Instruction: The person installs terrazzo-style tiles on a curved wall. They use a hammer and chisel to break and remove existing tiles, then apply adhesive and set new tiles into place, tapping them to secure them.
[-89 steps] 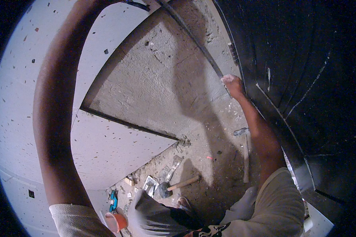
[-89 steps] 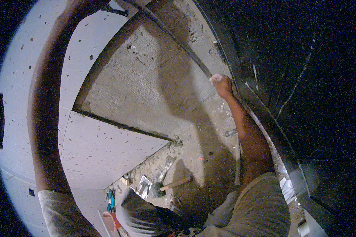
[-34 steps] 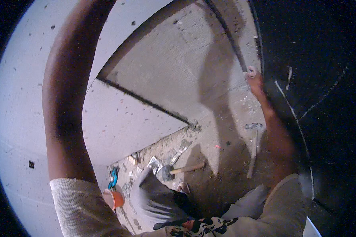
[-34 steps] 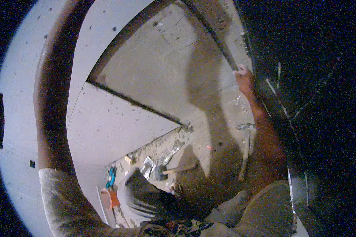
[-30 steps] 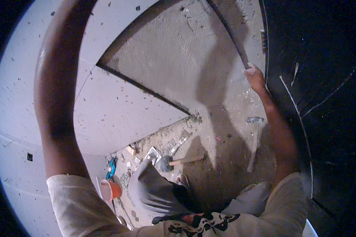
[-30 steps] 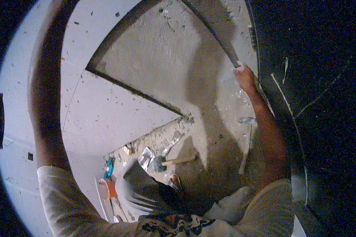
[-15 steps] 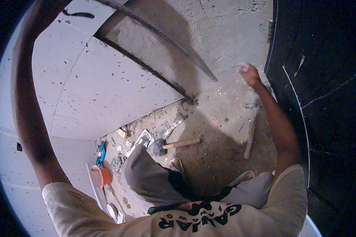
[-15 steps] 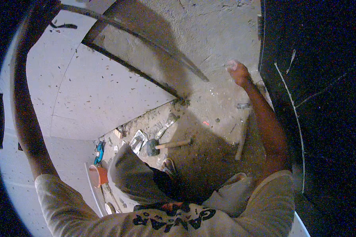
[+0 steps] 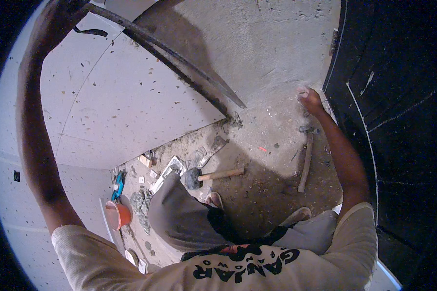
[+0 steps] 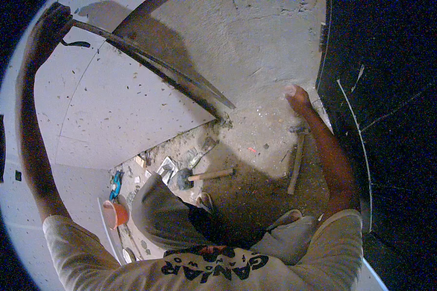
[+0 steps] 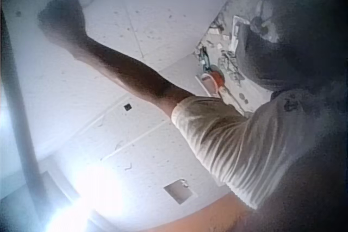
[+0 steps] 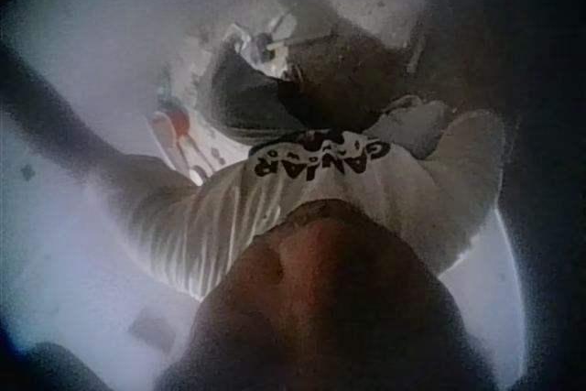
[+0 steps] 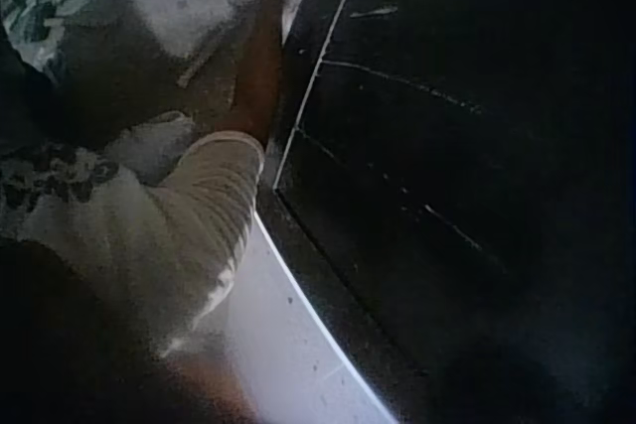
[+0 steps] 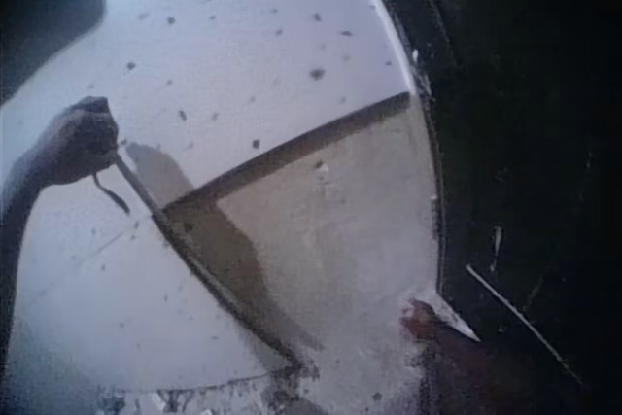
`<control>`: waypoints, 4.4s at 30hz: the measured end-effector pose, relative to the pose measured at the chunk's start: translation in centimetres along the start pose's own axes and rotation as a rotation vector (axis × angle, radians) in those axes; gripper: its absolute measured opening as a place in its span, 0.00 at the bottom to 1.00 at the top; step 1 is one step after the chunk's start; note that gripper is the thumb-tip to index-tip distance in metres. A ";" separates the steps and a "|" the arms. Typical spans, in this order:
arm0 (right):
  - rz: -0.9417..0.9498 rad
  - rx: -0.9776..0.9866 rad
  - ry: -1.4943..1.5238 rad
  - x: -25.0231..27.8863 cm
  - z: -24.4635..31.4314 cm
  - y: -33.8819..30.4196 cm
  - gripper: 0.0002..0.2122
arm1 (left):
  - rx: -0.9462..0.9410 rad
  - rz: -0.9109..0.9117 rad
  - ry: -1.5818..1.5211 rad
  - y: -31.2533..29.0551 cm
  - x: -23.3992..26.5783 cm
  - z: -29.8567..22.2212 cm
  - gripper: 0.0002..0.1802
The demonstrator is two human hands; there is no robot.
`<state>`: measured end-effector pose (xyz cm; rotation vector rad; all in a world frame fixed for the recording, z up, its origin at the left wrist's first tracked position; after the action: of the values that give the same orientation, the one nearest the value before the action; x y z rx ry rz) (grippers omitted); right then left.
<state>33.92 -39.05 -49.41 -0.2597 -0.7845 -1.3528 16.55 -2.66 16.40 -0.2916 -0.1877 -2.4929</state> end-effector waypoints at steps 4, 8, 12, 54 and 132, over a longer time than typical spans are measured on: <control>-0.014 -0.099 -0.011 0.6 -2.3 0.0 0.15 | -0.038 -0.039 0.033 0.0 -0.2 0.1 0.25; 0.039 -0.111 0.102 -0.1 -0.8 -0.6 0.14 | -0.032 0.070 0.043 0.0 -0.5 0.6 0.24; 0.082 -0.153 0.128 -0.1 1.0 -0.8 0.14 | 0.233 0.086 -0.334 -0.6 -0.1 -0.3 0.12; -0.002 -0.039 0.107 1.0 -2.6 -1.3 0.10 | 0.563 0.179 -0.338 0.9 -0.6 -2.7 0.11; 0.447 -0.076 -0.082 -7.9 9.7 -9.6 0.23 | 1.321 0.528 -1.007 -34.8 1.5 -19.2 0.13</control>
<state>21.45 -29.47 -49.91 -0.5212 -0.6933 -0.9546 -8.50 20.52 -4.06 -0.8057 -1.7383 -1.1017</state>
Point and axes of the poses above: each hand's wrist, its own y-axis towards the middle knuckle, its own x-axis out of the back of the hand, z = x × y, the point moved 3 cm from there along y, towards the middle knuckle, and after that the axes turned 3 degrees about x, right-handed, at the moved point
